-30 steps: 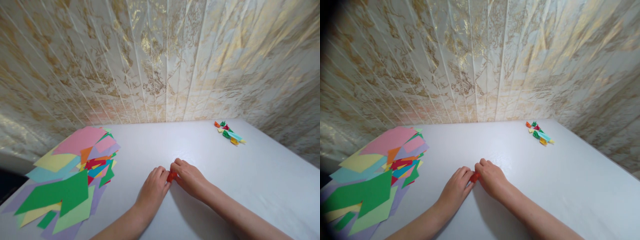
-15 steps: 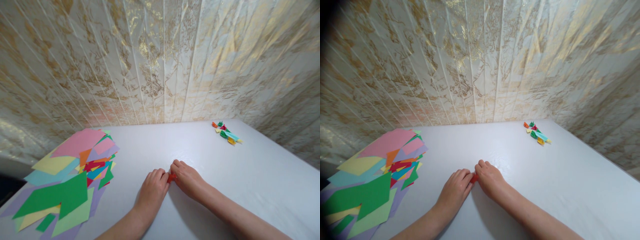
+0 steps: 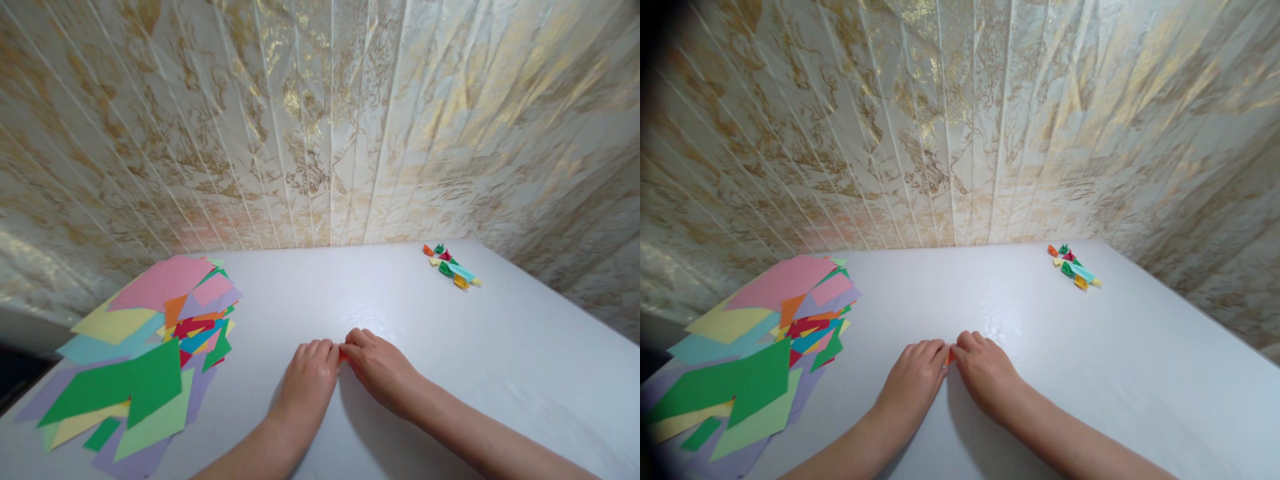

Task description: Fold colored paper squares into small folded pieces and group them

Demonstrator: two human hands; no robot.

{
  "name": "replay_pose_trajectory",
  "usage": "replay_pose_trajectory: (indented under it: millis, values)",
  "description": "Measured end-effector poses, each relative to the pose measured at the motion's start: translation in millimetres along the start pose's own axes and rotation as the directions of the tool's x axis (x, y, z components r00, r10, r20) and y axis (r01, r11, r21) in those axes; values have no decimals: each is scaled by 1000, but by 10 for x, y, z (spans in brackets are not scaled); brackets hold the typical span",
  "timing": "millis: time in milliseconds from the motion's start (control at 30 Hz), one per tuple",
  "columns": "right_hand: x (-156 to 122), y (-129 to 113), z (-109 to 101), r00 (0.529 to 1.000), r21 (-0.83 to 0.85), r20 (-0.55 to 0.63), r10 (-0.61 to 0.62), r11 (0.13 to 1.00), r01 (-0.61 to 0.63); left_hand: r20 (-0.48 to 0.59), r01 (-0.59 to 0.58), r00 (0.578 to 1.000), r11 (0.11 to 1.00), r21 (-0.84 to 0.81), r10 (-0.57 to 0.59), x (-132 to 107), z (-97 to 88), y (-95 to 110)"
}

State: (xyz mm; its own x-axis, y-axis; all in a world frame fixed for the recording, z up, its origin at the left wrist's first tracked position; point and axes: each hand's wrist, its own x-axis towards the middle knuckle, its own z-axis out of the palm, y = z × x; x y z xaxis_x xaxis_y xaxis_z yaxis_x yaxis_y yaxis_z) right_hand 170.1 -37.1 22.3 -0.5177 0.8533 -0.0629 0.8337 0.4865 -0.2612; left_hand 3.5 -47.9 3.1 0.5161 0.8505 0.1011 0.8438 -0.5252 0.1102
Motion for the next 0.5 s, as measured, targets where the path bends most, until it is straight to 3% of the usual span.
replay_pose_trajectory:
  millis: [200,367,500]
  values:
    - [-176,53,303,990,-116,-130,-50,993,35,58,36,997,995,96,-42,-73,-76,-2]
    - [-201,69,254,995,-165,-100,19,986,-35,91,79,992,989,122,-91,-75,-122,-16]
    - [-132,47,171,996,-172,-68,62,982,-73,46,115,992,987,112,-121,-49,-84,-48]
